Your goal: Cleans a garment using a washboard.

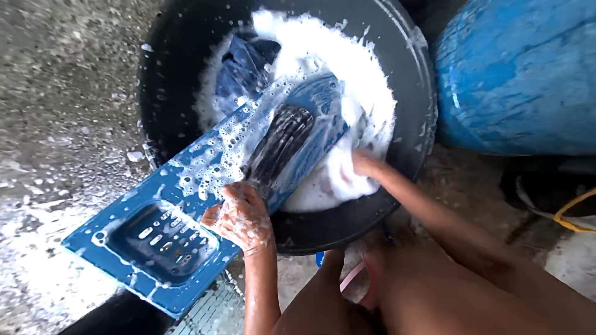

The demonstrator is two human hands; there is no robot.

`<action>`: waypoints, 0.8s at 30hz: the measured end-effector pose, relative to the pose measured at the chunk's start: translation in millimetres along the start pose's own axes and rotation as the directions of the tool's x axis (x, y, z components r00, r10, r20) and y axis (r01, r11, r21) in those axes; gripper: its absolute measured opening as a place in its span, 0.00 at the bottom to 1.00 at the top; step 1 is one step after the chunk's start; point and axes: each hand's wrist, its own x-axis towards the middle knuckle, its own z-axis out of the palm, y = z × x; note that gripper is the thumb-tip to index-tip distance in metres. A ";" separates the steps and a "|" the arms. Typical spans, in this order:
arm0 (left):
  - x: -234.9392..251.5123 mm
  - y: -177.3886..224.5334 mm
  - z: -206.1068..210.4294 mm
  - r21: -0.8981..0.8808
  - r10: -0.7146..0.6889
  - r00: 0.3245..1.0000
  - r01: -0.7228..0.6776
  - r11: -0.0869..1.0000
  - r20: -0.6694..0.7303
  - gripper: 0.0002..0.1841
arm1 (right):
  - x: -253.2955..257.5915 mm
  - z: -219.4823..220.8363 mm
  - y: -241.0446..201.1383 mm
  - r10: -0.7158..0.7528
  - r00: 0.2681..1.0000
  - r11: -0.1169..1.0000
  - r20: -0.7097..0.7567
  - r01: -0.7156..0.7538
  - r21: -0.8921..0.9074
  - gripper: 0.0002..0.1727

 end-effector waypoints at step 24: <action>2.1 -1.1 1.3 -0.034 0.006 0.999 -0.005 0.999 0.033 0.15 | -51.5 -52.8 -75.4 -0.690 0.620 0.583 -0.372 0.782 0.221 0.13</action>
